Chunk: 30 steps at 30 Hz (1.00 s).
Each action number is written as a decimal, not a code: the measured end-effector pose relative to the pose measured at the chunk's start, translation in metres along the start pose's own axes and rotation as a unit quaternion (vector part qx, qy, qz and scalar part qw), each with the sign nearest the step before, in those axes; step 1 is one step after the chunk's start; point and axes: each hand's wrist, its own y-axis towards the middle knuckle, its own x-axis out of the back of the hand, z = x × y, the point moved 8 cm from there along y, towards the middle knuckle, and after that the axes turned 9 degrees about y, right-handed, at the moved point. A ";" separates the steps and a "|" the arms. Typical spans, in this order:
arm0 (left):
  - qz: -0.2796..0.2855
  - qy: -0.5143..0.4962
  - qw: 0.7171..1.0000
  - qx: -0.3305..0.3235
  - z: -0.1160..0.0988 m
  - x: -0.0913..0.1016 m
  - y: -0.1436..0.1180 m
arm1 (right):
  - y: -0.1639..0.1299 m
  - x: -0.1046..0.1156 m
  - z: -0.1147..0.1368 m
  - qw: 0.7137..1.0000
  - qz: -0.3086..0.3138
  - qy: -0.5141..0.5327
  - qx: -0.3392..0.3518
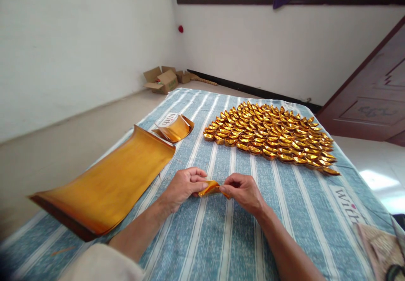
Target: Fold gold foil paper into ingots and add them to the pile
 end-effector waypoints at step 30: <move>0.009 0.024 1.000 -0.015 -0.008 0.002 -0.002 | -0.003 0.003 -0.001 0.998 -0.049 0.036 -0.021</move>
